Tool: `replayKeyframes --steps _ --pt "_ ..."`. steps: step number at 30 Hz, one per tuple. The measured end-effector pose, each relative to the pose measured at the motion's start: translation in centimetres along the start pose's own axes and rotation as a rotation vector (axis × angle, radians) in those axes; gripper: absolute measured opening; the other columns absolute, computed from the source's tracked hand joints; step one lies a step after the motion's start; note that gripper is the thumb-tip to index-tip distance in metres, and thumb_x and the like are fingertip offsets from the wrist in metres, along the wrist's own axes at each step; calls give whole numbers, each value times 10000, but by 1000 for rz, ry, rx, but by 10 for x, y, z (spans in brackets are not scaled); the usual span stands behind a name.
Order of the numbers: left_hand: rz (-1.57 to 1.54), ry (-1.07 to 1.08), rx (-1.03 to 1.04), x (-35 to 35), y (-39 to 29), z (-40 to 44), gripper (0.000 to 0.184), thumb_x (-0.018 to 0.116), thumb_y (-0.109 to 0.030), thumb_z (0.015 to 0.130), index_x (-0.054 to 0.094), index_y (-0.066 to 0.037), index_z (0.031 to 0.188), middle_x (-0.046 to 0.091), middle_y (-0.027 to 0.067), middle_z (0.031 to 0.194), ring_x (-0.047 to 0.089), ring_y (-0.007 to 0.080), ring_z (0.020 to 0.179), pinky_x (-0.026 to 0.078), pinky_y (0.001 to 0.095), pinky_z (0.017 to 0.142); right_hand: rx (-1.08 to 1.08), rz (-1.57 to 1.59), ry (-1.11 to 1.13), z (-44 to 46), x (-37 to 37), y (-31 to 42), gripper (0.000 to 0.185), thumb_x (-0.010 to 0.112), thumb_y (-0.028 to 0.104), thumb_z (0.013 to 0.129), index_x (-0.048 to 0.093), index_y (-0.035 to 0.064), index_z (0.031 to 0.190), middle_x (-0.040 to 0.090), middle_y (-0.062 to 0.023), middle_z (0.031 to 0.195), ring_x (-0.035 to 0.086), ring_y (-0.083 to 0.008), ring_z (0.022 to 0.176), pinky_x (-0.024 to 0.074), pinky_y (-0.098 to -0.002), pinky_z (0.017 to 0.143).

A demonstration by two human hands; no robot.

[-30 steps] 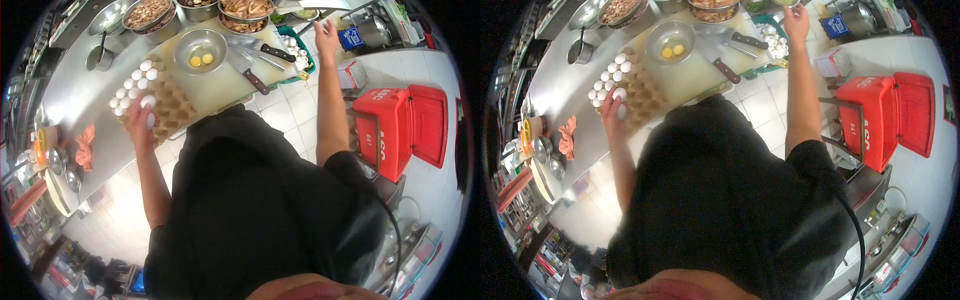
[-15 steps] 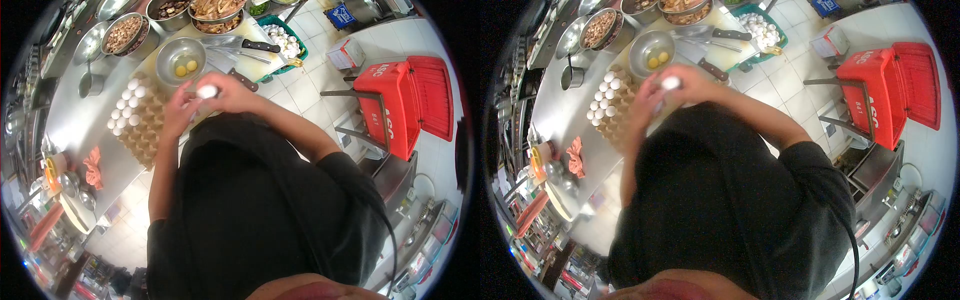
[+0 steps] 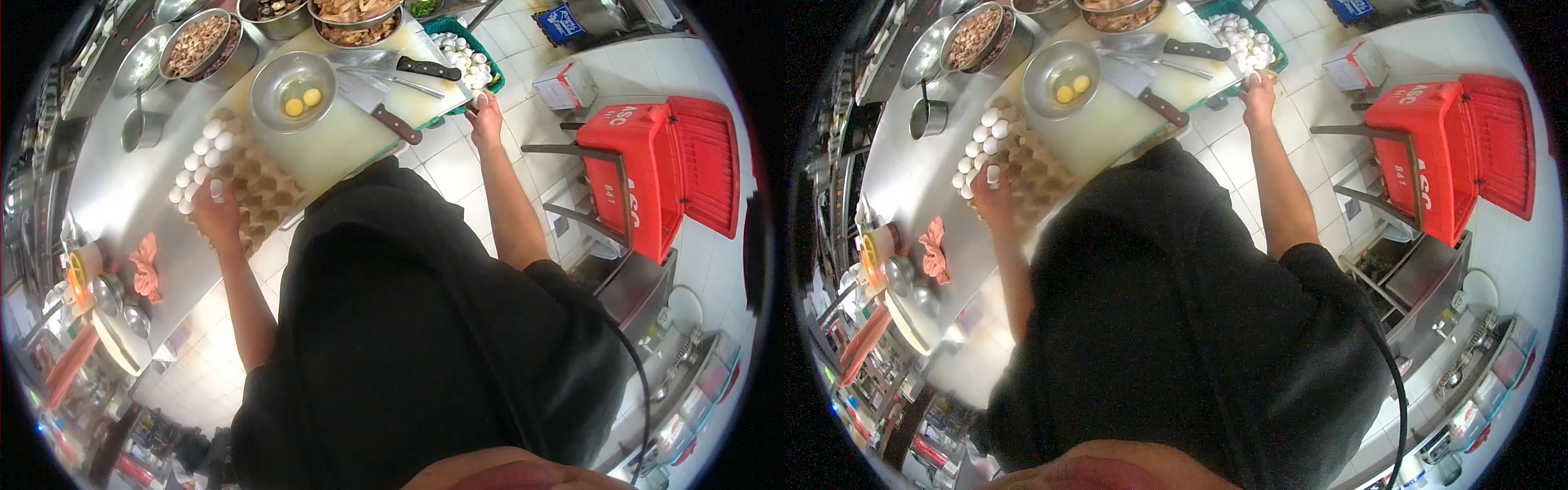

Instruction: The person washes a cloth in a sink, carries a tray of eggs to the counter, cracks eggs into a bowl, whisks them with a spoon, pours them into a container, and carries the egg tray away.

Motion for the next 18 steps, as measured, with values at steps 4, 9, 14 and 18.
replayKeyframes --steps 4,9,14,18 --pt "-19 -22 15 1 7 1 440 705 -215 795 630 -85 1209 620 185 1160 564 368 1097 453 442 947 82 430 -181 19 -19 3 289 499 165 953 540 1 1188 592 -132 1125 593 -253 949 509 -390 759" --pt "49 -7 -151 0 24 -1 433 680 -252 796 642 -84 1192 646 198 1119 588 366 1062 464 435 933 -178 287 127 -9 24 74 253 610 65 886 494 -2 1101 588 -144 1025 643 -266 831 565 -393 739" --pt "39 -16 -192 1 30 3 423 661 -257 804 641 -83 1189 652 192 1114 609 356 1036 472 430 920 -480 -315 500 -99 173 138 423 698 113 855 527 11 1228 608 -99 1029 606 -164 857 508 -304 760" --pt "-66 30 -303 0 35 5 410 672 -274 803 646 -83 1165 665 184 1051 640 339 960 500 426 849 -813 -661 717 -122 271 108 419 691 230 859 541 57 1210 656 -170 1019 644 -333 901 492 -409 836"
Point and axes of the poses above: each hand's wrist, its own z-axis towards the middle knuckle, its own x-axis out of the palm, y = z × x, the point moved 4 cm from there along z, towards the middle knuckle
